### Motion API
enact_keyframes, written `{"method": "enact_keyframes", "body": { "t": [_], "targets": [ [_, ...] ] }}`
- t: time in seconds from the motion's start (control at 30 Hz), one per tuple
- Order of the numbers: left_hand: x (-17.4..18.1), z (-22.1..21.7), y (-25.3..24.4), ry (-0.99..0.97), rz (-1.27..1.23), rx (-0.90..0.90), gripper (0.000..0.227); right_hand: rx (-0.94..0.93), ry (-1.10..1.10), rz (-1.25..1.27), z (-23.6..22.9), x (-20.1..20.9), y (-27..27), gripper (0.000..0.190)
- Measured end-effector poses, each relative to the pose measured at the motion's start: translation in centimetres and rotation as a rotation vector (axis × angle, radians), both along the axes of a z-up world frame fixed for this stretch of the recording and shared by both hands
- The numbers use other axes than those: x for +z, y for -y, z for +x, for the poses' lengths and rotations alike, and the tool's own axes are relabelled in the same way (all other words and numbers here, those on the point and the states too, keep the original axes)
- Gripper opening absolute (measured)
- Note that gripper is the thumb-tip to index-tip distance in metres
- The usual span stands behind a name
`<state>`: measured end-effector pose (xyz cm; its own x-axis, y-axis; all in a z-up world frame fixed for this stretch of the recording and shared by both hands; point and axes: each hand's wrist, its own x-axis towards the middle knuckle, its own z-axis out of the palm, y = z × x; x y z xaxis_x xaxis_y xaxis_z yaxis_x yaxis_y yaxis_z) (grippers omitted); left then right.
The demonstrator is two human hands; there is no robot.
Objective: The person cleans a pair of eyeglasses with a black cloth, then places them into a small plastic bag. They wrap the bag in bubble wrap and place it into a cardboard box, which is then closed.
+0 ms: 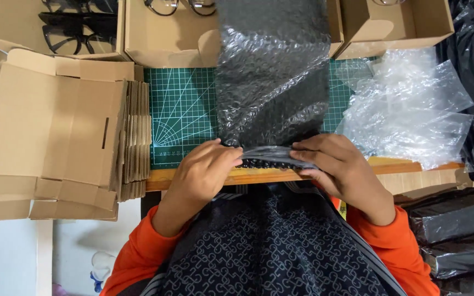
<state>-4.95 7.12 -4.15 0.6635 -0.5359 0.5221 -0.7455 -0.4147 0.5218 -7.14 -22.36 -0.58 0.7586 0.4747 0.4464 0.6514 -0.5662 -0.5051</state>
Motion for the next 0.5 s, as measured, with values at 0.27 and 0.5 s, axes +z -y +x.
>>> {"method": "enact_keyframes", "body": {
  "t": [0.27, 0.5],
  "targets": [
    [0.7, 0.1, 0.6, -0.145, -0.119, 0.135, 0.027, -0.246, -0.187, 0.124, 0.5, -3.8, 0.1, 0.016],
    [-1.3, 0.8, 0.3, 0.029, 0.041, 0.343, 0.023, -0.444, -0.14, 0.094, 0.4, -0.6, -2.7, 0.054]
  ]
}}
